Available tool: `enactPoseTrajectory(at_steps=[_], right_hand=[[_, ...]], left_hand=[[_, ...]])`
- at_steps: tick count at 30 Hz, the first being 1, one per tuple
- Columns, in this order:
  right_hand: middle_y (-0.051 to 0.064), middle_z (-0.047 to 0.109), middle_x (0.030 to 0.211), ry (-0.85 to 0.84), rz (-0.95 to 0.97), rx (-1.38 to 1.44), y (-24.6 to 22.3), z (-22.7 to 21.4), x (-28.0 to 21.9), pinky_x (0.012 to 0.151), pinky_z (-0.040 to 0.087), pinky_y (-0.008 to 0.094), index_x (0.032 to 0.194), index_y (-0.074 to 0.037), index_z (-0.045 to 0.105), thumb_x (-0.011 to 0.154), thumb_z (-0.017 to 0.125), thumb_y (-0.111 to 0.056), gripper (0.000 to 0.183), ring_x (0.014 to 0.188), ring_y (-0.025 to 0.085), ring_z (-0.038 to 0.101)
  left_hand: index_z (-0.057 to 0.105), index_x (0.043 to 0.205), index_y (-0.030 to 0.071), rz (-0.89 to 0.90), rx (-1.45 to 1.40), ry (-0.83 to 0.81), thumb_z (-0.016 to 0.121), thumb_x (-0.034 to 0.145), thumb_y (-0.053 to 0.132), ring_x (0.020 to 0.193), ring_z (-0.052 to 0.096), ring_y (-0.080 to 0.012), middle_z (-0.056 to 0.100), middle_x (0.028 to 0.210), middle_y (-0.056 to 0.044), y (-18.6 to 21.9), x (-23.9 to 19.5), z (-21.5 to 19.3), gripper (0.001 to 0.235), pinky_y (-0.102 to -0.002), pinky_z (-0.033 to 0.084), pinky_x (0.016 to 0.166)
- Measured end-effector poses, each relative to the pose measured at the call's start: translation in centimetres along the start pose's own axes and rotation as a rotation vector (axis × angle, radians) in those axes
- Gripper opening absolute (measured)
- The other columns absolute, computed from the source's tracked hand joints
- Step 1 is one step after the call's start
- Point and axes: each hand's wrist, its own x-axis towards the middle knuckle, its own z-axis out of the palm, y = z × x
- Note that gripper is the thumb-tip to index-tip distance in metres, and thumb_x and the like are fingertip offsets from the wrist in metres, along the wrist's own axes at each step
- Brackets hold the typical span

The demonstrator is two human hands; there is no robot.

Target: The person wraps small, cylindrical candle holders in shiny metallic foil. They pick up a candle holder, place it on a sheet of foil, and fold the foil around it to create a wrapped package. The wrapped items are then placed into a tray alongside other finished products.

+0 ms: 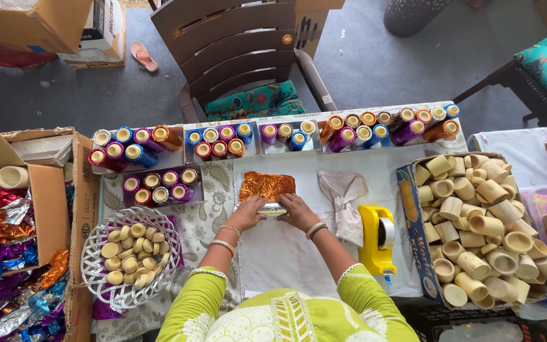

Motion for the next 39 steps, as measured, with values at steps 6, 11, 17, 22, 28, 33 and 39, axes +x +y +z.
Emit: enactPoseTrajectory(at_steps=[6,11,17,22,28,33,39], right_hand=[[0.008,0.063,0.113,-0.059,0.086,0.021,0.2,-0.1,0.3,0.099,0.048,0.041,0.118,-0.010,0.062,0.070,0.090,-0.020,0.057,0.110,0.031,0.057],[0.007,0.063,0.114,-0.088,0.120,0.052,-0.2,-0.7,0.7,0.100,0.048,0.040,0.121,-0.010,0.061,0.069,0.090,-0.020,0.060,0.111,0.029,0.058],[0.006,0.064,0.113,-0.141,0.168,0.053,-0.1,-0.9,1.0,0.100,0.048,0.039,0.120,-0.011,0.062,0.070,0.090,-0.021,0.059,0.111,0.028,0.058],[0.006,0.064,0.111,-0.136,0.164,0.078,0.2,-0.7,1.1,0.099,0.049,0.040,0.119,-0.011,0.063,0.069,0.091,-0.021,0.059,0.111,0.029,0.059],[0.010,0.063,0.117,-0.095,0.114,0.054,0.3,-0.2,0.7,0.101,0.047,0.042,0.119,-0.010,0.062,0.068,0.091,-0.019,0.060,0.114,0.032,0.056],[0.010,0.071,0.123,-0.147,0.220,0.357,3.7,2.2,0.5,0.099,0.055,0.034,0.129,-0.006,0.061,0.073,0.089,-0.017,0.064,0.113,0.025,0.069],[0.006,0.066,0.129,-0.009,0.302,0.791,3.6,0.1,0.9,0.099,0.053,0.031,0.135,-0.004,0.057,0.095,0.070,-0.012,0.043,0.115,0.014,0.064]], left_hand=[[0.066,0.131,0.018,-0.101,0.011,-0.009,0.087,0.074,0.037,0.116,0.054,-0.0280,0.066,0.120,-0.003,0.2,-0.4,-1.7,0.064,-0.043,0.042,0.104],[0.072,0.124,0.022,-0.180,-0.028,0.026,0.089,0.070,0.041,0.115,0.053,-0.0265,0.071,0.114,0.003,-0.2,-0.9,-2.7,0.060,-0.043,0.039,0.105],[0.072,0.119,0.016,-0.189,0.034,0.227,0.090,0.069,0.039,0.115,0.053,-0.0279,0.070,0.114,-0.001,0.9,-2.2,-4.1,0.058,-0.041,0.041,0.106],[0.069,0.118,0.010,0.031,0.193,0.397,0.087,0.070,0.025,0.118,0.055,-0.0294,0.068,0.116,-0.005,4.8,-2.5,-4.2,0.053,-0.044,0.041,0.103],[0.066,0.124,0.006,0.052,0.194,0.235,0.083,0.075,0.016,0.113,0.058,-0.0269,0.067,0.116,-0.007,4.6,-1.7,-2.4,0.052,-0.042,0.041,0.100],[0.067,0.111,0.007,-0.050,0.289,0.124,0.081,0.080,0.014,0.111,0.057,-0.0289,0.065,0.111,-0.009,4.3,-1.0,-1.7,0.036,-0.048,0.036,0.106],[0.065,0.114,0.007,-0.055,0.270,0.132,0.080,0.077,0.012,0.117,0.055,-0.0308,0.064,0.116,-0.010,4.7,-1.1,-1.9,0.040,-0.049,0.036,0.104]])
